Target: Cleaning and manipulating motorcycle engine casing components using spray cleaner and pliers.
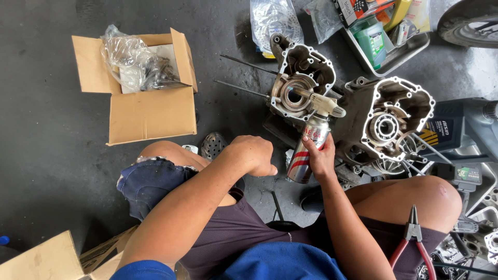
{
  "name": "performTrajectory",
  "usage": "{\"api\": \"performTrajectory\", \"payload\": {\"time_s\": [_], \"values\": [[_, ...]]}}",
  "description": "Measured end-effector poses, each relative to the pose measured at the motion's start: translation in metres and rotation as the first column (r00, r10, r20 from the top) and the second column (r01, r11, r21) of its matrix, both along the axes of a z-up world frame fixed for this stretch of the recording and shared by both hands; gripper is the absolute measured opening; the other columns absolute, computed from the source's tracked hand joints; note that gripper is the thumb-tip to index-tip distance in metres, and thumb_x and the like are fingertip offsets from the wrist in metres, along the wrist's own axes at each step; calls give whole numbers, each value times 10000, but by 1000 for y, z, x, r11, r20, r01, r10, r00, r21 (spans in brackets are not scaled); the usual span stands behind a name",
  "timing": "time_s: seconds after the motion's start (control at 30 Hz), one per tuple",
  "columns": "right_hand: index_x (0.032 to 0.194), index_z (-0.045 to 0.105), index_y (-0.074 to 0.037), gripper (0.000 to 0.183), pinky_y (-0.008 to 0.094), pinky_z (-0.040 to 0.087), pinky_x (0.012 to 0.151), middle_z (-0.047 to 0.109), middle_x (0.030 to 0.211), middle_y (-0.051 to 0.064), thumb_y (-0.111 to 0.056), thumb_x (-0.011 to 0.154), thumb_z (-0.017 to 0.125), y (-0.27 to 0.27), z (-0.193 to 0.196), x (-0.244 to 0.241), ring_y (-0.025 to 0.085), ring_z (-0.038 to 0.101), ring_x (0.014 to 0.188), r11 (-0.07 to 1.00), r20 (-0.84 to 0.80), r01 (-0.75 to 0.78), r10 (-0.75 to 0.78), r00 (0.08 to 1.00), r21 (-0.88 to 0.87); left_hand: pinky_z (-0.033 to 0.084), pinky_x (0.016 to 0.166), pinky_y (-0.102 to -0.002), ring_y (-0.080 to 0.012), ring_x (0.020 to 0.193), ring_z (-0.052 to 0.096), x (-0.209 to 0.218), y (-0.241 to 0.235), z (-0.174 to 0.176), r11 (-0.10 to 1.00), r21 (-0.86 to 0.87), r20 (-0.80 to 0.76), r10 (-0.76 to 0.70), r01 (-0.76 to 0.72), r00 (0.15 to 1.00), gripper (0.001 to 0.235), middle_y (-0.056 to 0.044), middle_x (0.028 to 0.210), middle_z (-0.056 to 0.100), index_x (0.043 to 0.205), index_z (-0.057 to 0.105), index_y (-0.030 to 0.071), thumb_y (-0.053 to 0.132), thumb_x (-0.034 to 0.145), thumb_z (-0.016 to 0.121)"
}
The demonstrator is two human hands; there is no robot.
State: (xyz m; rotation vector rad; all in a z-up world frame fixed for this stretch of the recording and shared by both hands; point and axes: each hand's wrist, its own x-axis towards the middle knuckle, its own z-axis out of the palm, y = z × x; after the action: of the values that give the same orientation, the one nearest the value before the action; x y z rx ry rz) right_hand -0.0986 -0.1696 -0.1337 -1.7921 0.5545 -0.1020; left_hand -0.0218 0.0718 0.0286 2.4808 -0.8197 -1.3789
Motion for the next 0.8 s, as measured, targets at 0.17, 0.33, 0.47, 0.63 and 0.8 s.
{"api": "performTrajectory", "payload": {"time_s": [0.17, 0.33, 0.47, 0.63, 0.8], "values": [[1026, 644, -138, 434, 338, 457, 721, 621, 822, 30, -399, 881, 959, -2, 1, -2, 170, 594, 773, 1000, -51, -23, 23, 998, -12, 655, 895, -585, -373, 942, 823, 1, -1, 8, 1000, 16, -26, -3, 3, 1000, 474, -203, 942, 823, 1149, 819, -16, 385, 969, 642], [1023, 661, -138, 425, 330, 469, 720, 642, 818, 29, -382, 859, 968, -5, 1, -5, 169, 610, 774, 1000, -65, -31, 31, 997, 0, 653, 902, -585, -369, 957, 824, 1, -6, 10, 999, 38, -29, -11, 12, 1000, 485, -213, 962, 824, 1174, 813, -24, 385, 980, 641], [1022, 666, -127, 443, 334, 465, 710, 632, 807, 48, -375, 839, 984, -12, -9, -8, 186, 605, 767, 998, -77, -66, 65, 995, -8, 659, 889, -555, -348, 916, 827, 0, -9, 8, 999, 35, -35, -7, 8, 999, 484, -198, 928, 820, 1177, 811, -24, 384, 979, 644], [1022, 666, -116, 458, 341, 466, 708, 629, 807, 55, -380, 827, 986, -12, 0, -15, 192, 604, 763, 997, -94, -75, 73, 993, -16, 661, 879, -560, -342, 875, 825, 0, -9, 5, 999, 29, -31, -12, 13, 999, 475, -197, 904, 815, 1163, 813, -27, 379, 983, 643], [1018, 666, -108, 464, 344, 464, 706, 630, 806, 57, -379, 816, 984, -14, 5, -21, 189, 602, 767, 996, -103, -83, 80, 991, -19, 664, 863, -555, -338, 863, 824, 0, -9, 7, 1000, 25, -29, -6, 7, 1000, 468, -197, 893, 814, 1163, 812, -27, 368, 980, 641]]}}
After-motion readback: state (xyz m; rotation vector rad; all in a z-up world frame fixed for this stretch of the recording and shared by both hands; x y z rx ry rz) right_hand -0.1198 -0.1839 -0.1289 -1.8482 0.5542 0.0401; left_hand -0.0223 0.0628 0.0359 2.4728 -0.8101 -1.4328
